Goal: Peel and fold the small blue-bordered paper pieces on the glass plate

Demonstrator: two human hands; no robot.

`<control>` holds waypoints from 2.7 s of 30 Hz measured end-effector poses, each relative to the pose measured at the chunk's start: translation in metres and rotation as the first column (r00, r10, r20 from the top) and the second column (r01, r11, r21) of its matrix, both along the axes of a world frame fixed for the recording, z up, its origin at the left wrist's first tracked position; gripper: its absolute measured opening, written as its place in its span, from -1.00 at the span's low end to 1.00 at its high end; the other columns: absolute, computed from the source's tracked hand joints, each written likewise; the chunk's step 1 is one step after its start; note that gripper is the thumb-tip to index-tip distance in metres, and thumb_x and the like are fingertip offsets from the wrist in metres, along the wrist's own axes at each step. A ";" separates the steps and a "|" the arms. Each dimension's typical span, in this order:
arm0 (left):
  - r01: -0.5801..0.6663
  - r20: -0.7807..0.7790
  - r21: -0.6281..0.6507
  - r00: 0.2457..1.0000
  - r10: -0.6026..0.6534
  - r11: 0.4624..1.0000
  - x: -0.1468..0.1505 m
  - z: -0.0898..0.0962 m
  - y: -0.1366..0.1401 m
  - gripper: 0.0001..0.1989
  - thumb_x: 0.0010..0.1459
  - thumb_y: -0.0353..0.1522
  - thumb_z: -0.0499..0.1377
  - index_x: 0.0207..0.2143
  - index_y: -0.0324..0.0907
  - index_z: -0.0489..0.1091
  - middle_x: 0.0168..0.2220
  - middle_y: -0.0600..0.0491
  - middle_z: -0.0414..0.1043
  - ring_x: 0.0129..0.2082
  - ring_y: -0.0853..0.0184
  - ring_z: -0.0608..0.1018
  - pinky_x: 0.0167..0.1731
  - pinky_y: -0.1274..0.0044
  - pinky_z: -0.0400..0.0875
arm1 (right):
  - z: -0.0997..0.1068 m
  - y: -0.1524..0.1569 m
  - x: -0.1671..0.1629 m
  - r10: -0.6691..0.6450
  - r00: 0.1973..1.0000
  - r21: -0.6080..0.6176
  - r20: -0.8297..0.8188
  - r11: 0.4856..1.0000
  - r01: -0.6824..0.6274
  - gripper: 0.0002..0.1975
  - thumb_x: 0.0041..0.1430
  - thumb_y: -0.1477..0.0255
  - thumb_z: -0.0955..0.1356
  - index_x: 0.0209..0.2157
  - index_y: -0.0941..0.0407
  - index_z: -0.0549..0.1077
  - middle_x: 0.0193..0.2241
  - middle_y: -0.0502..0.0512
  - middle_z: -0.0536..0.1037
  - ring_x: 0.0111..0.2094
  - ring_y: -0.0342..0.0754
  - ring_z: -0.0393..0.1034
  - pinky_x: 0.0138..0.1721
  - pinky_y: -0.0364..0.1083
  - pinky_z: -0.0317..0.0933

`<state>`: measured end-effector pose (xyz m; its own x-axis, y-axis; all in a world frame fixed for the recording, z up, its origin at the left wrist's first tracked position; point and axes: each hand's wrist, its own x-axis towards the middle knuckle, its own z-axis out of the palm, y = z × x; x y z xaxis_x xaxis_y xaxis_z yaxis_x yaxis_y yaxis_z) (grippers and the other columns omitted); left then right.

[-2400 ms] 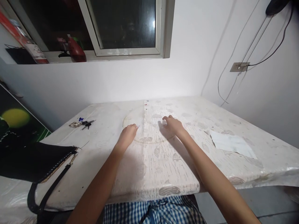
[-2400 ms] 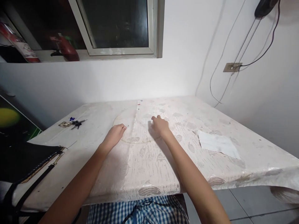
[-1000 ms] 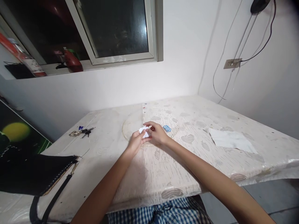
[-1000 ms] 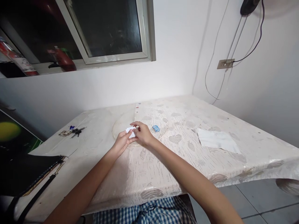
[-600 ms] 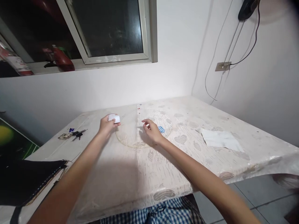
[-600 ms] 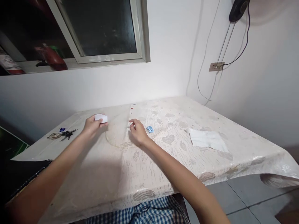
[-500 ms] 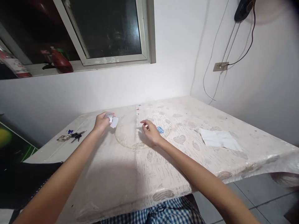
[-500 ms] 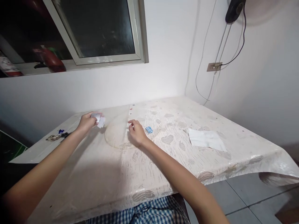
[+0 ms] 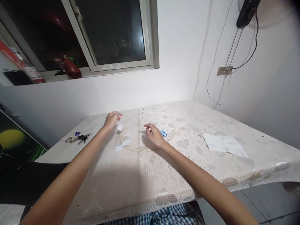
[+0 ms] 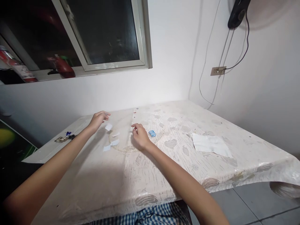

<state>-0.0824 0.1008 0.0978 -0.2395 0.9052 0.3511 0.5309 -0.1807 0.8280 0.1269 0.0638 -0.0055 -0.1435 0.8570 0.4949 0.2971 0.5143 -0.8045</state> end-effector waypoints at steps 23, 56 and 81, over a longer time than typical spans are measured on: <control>0.018 0.309 -0.004 0.951 -0.016 1.000 0.006 0.023 -0.017 -0.73 -0.06 -0.22 0.14 -0.36 -0.24 0.40 -0.33 -0.05 0.47 -0.42 0.34 0.51 -0.37 0.48 0.40 | 0.000 -0.004 0.002 0.012 0.999 0.062 0.048 0.998 -0.015 -0.71 0.15 0.49 0.11 -0.16 0.16 0.34 -0.24 0.16 0.37 -0.19 -0.05 0.28 -0.11 -0.03 0.15; 0.472 0.415 -0.454 0.863 -0.289 0.756 0.041 -0.024 -0.046 -0.84 -0.12 -0.60 0.17 -0.42 -0.34 0.47 -0.38 -0.13 0.49 -0.46 0.38 0.51 -0.32 0.53 0.45 | 0.016 -0.017 -0.001 0.303 0.830 -0.286 -0.469 0.837 -0.467 -0.55 -0.01 0.44 0.34 -0.02 0.13 0.28 -0.26 0.07 0.41 -0.47 -0.20 0.36 -0.42 -0.14 0.30; 0.246 -0.329 -0.230 0.891 -0.313 0.942 0.005 -0.001 -0.031 -0.65 -0.37 -0.32 0.33 -0.39 -0.15 0.53 -0.28 0.01 0.53 -0.23 0.18 0.50 -0.18 0.48 0.30 | 0.015 -0.018 -0.003 0.250 0.887 -0.244 -0.389 0.900 -0.361 -0.70 0.06 0.43 0.31 -0.14 0.10 0.23 -0.56 -0.16 0.28 -0.68 -0.27 0.23 -0.61 -0.21 0.17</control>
